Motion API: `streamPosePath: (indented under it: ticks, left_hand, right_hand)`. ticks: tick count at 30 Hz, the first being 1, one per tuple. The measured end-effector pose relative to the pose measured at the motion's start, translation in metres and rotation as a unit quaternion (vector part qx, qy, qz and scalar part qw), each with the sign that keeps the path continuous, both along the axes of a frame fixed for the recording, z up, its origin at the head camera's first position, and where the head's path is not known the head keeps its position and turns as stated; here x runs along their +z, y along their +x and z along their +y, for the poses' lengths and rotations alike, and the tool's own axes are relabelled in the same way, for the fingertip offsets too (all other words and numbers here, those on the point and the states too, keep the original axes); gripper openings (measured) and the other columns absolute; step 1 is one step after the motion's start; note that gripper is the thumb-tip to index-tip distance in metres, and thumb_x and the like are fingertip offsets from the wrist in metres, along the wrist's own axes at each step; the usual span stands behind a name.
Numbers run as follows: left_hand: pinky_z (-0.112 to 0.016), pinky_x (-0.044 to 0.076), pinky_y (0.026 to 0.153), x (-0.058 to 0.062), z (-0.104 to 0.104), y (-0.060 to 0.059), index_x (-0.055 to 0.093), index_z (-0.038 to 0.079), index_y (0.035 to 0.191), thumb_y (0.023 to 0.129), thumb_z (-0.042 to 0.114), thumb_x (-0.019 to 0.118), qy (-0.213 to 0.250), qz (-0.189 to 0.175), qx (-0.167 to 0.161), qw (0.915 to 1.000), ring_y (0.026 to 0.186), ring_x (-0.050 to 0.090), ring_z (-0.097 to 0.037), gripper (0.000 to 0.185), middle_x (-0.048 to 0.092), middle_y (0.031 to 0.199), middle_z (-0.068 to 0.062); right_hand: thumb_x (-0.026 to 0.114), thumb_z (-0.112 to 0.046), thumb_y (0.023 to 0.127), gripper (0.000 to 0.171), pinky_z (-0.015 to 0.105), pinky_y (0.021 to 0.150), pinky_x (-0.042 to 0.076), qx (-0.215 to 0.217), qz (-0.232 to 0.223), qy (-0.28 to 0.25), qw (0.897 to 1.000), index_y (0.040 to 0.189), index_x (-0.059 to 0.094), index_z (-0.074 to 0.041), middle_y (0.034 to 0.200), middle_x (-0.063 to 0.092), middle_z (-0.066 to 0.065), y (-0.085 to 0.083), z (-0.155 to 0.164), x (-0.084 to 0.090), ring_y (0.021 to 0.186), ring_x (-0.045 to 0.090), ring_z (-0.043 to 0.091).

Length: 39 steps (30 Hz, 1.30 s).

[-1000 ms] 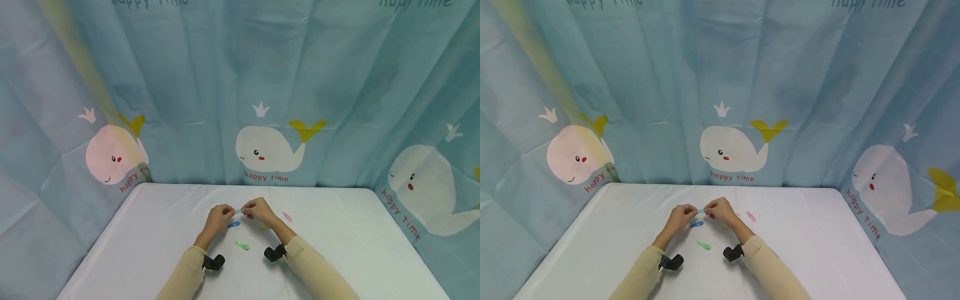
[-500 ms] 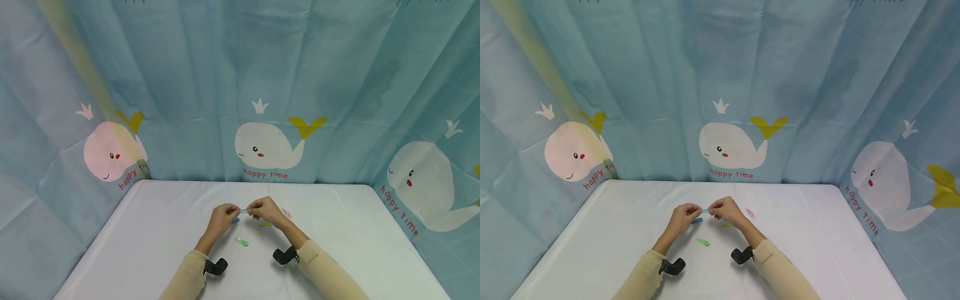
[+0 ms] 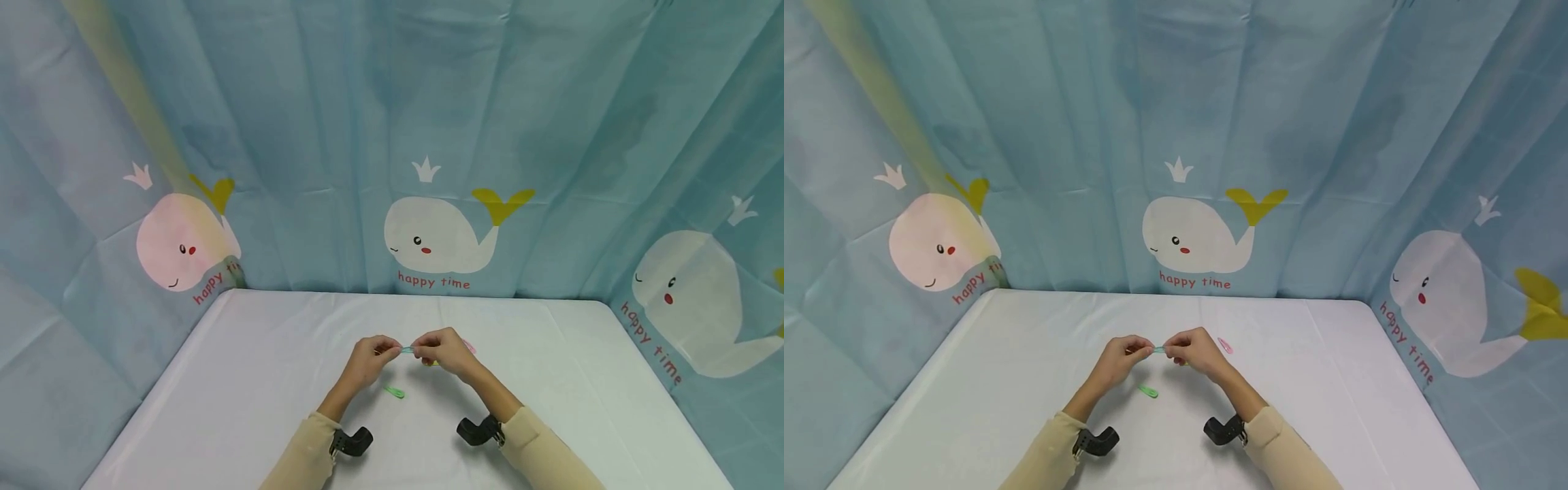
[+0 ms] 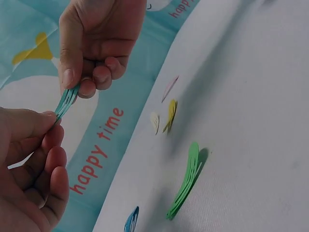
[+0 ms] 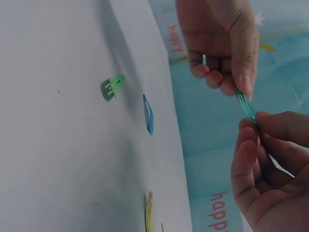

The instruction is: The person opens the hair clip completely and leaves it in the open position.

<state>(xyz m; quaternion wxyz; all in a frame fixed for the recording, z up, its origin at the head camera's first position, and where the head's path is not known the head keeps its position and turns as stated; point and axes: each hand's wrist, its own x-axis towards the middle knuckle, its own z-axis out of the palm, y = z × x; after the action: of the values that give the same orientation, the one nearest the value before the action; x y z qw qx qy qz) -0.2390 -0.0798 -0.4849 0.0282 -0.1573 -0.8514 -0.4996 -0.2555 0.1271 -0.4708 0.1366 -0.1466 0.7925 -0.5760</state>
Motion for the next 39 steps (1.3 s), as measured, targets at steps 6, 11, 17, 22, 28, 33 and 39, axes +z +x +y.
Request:
streamPosePath:
  ticks: [6,11,17,22,28,33,39]
  left_hand:
    - [-0.024,0.048,0.071,0.002,0.002,0.003,0.073,0.006,0.097,0.095,0.019,0.063,0.011,-0.015,-0.017,0.9997,0.083,0.061,-0.014,0.017,0.073,0.093,-0.007]
    - [-0.025,0.048,0.073,0.002,0.004,0.005,0.072,0.005,0.097,0.096,0.019,0.061,0.026,-0.025,-0.026,0.999,0.086,0.062,-0.015,0.018,0.073,0.094,-0.008]
    - [-0.024,0.048,0.073,0.001,0.005,0.006,0.072,0.005,0.096,0.096,0.018,0.061,0.035,-0.029,-0.033,0.9984,0.085,0.062,-0.015,0.018,0.073,0.093,-0.009]
    - [-0.024,0.048,0.072,0.002,0.006,0.007,0.072,0.004,0.097,0.096,0.018,0.061,0.037,-0.039,-0.038,0.9978,0.085,0.061,-0.014,0.018,0.072,0.093,-0.009]
    - [-0.024,0.049,0.072,0.002,0.007,0.005,0.072,0.003,0.098,0.096,0.02,0.061,0.05,-0.053,-0.043,0.9964,0.082,0.059,-0.012,0.02,0.071,0.091,-0.01]
    - [-0.024,0.049,0.073,0.002,0.008,0.004,0.072,0.003,0.099,0.095,0.021,0.062,0.067,-0.063,-0.046,0.9947,0.081,0.059,-0.011,0.021,0.07,0.091,-0.01]
    - [-0.028,0.048,0.072,0.001,0.008,0.002,0.073,0.003,0.098,0.095,0.02,0.063,0.071,-0.073,-0.043,0.9939,0.079,0.056,-0.012,0.02,0.069,0.088,-0.009]
  right_hand:
    - [0.064,-0.012,0.093,0.023,0.027,0.064,0.052,0.011,0.016,0.001,1.0,0.1,0.07,0.009,0.081,0.069,0.012,0.006,0.003,0.001,0.066,0.058,0.011]
    - [0.061,-0.008,0.094,0.021,0.025,0.063,0.05,0.008,0.021,-0.012,1.0,0.101,0.069,0.011,0.084,0.068,0.019,0.01,0.003,0.001,0.068,0.057,0.013]
    - [0.058,-0.003,0.095,0.019,0.024,0.063,0.048,0.006,0.02,-0.03,0.999,0.101,0.068,0.012,0.086,0.065,0.027,0.013,0.002,-0.002,0.069,0.053,0.015]
    - [0.058,-0.003,0.095,0.018,0.024,0.063,0.048,0.007,0.025,-0.03,0.999,0.1,0.067,0.012,0.084,0.065,0.023,0.013,0.005,-0.003,0.069,0.054,0.014]
    - [0.06,-0.003,0.094,0.018,0.023,0.063,0.048,0.007,0.025,-0.038,0.999,0.098,0.068,0.013,0.082,0.066,0.019,0.011,0.006,-0.002,0.068,0.054,0.013]
    - [0.06,-0.004,0.094,0.02,0.022,0.064,0.048,0.011,0.018,-0.045,0.999,0.099,0.067,0.013,0.079,0.064,0.007,0.01,0.008,0.001,0.068,0.054,0.012]
    - [0.059,-0.004,0.095,0.021,0.022,0.065,0.049,0.019,0.014,-0.051,0.998,0.099,0.067,0.014,0.08,0.066,0.009,0.011,0.009,0.002,0.068,0.056,0.011]
